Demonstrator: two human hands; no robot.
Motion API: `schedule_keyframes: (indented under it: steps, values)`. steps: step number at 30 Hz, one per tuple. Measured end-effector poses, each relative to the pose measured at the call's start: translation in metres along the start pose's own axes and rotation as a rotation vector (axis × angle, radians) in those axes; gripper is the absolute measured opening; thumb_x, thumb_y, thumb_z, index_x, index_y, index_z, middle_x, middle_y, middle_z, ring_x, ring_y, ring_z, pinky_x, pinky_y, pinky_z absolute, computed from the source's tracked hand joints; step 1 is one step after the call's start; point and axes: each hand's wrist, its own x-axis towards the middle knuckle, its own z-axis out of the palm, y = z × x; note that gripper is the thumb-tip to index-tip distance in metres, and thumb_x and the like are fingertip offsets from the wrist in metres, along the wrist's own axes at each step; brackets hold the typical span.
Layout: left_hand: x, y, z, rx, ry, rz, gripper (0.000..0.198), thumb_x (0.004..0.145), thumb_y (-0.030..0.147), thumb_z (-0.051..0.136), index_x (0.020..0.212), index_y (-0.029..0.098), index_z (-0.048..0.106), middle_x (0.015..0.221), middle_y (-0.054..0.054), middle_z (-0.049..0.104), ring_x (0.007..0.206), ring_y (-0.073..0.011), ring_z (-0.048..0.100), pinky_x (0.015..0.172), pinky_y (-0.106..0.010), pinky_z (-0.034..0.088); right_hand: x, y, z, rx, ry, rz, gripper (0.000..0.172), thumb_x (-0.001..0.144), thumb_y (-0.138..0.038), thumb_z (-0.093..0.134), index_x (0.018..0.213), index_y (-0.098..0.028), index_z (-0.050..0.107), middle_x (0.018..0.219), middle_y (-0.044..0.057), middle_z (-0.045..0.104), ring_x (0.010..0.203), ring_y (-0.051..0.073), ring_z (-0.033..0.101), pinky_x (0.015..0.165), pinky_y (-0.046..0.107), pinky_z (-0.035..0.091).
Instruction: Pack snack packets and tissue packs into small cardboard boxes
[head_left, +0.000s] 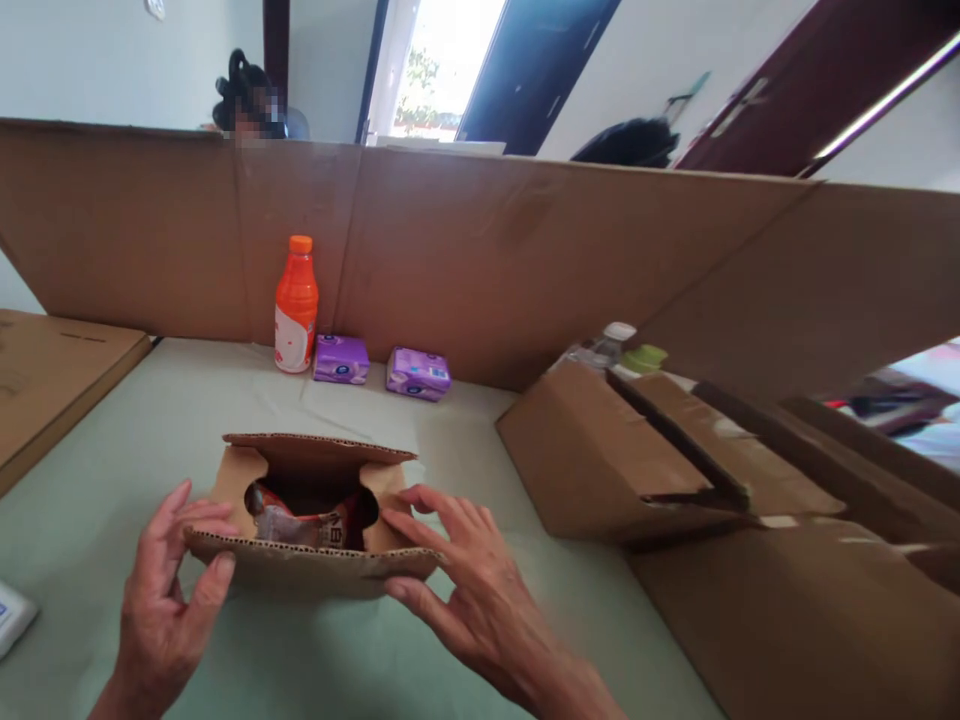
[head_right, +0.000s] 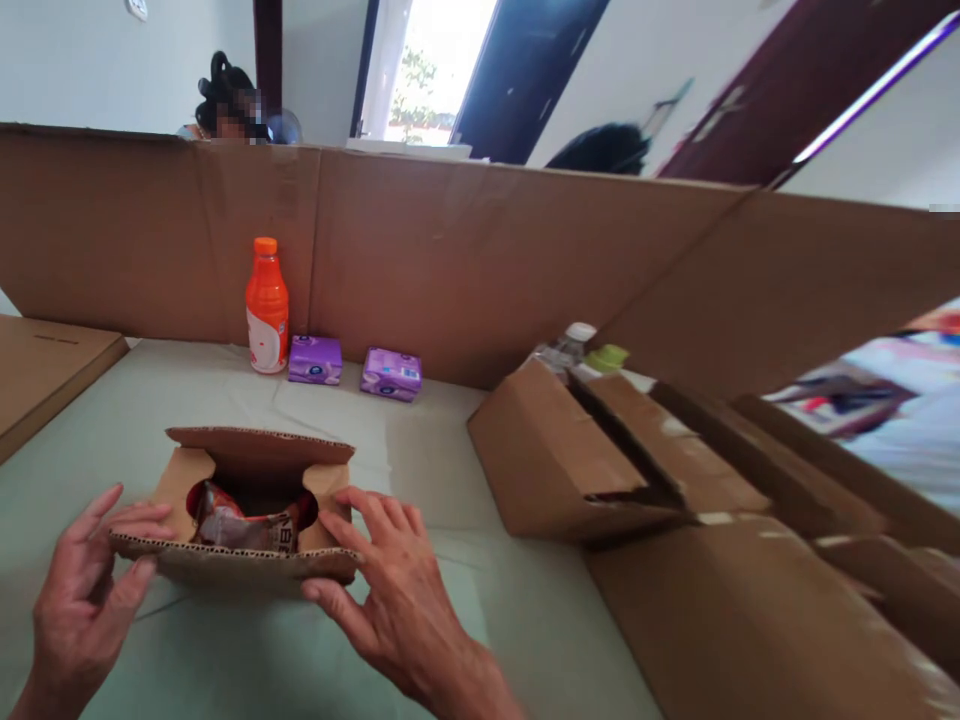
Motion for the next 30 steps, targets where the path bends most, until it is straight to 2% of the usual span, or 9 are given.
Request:
schedule_keyframes:
  steps: [6,8,11,13,18,22,25,28,30]
  values:
    - [0.000,0.005,0.008,0.092,0.133,-0.187,0.053,0.090,0.035,0.067,0.137,0.019,0.051,0.107,-0.010,0.072,0.101,-0.0228,0.071,0.090,-0.037,0.061,-0.002,0.005,0.005,0.040,0.055,-0.038,0.030,0.097,-0.043,0.056,0.116,-0.021,0.065,0.114,0.013,0.069,0.104,0.030,0.062,0.085,0.045,0.050]
    - [0.004,0.002,0.010,0.165,0.130,-0.137,0.051,0.089,0.035,0.067,0.136,0.021,0.054,0.113,-0.010,0.069,0.101,-0.0218,0.070,0.091,-0.037,0.060,-0.002,0.011,0.008,0.008,0.119,-0.025,0.044,0.096,-0.045,0.057,0.133,-0.020,0.055,0.124,0.016,0.065,0.110,0.031,0.062,0.087,0.046,0.051]
    - [0.009,-0.001,0.010,0.261,0.089,-0.033,0.047,0.091,0.032,0.064,0.136,0.023,0.053,0.135,-0.013,0.058,0.117,-0.0247,0.062,0.103,-0.046,0.053,0.005,0.022,0.011,-0.050,0.162,0.037,0.084,0.092,-0.056,0.060,0.158,-0.019,0.022,0.149,0.022,0.047,0.132,0.037,0.051,0.098,0.053,0.048]
    - [0.010,-0.003,0.010,0.283,0.067,-0.015,0.047,0.092,0.030,0.062,0.138,0.024,0.050,0.147,-0.015,0.049,0.126,-0.0280,0.057,0.108,-0.053,0.049,0.009,0.029,0.014,-0.023,0.107,0.047,0.090,0.092,-0.056,0.060,0.161,-0.021,0.014,0.152,0.020,0.045,0.136,0.036,0.049,0.101,0.054,0.047]
    - [0.004,-0.006,0.008,0.285,0.039,-0.046,0.049,0.094,0.031,0.060,0.141,0.023,0.048,0.149,-0.016,0.047,0.134,-0.0310,0.051,0.111,-0.057,0.044,0.006,0.038,0.018,0.127,-0.019,-0.104,0.048,0.098,-0.043,0.055,0.142,-0.024,0.051,0.138,0.014,0.062,0.135,0.032,0.052,0.103,0.052,0.048]
    - [0.005,-0.010,0.006,0.239,-0.071,-0.077,0.040,0.097,0.035,0.053,0.137,0.026,0.053,0.143,-0.012,0.055,0.132,-0.0287,0.055,0.108,-0.051,0.049,0.006,0.035,0.013,0.122,-0.106,-0.157,0.070,0.089,-0.063,0.061,0.139,-0.017,0.051,0.147,0.022,0.052,0.143,0.037,0.041,0.107,0.058,0.043]
    - [0.009,-0.013,-0.001,0.226,-0.083,-0.143,0.039,0.096,0.042,0.054,0.131,0.027,0.059,0.142,-0.010,0.057,0.130,-0.0301,0.056,0.110,-0.053,0.048,0.021,0.029,0.012,0.116,-0.197,-0.123,0.075,0.079,-0.066,0.071,0.129,-0.012,0.055,0.154,0.028,0.039,0.149,0.040,0.029,0.112,0.062,0.036]
    - [0.012,-0.026,-0.009,0.231,-0.085,-0.218,0.043,0.090,0.050,0.060,0.129,0.029,0.062,0.140,-0.008,0.059,0.128,-0.0339,0.056,0.113,-0.061,0.042,0.042,0.028,0.015,0.207,-0.273,-0.092,0.082,0.071,-0.066,0.078,0.132,-0.015,0.054,0.154,0.024,0.039,0.148,0.036,0.028,0.115,0.057,0.034]
    - [0.017,-0.040,-0.012,0.235,-0.072,-0.188,0.048,0.088,0.051,0.063,0.131,0.032,0.061,0.139,-0.006,0.059,0.128,-0.0381,0.055,0.114,-0.070,0.034,0.049,0.031,0.015,0.238,-0.259,-0.100,0.087,0.068,-0.064,0.081,0.137,-0.020,0.053,0.150,0.019,0.043,0.144,0.032,0.034,0.116,0.053,0.033]
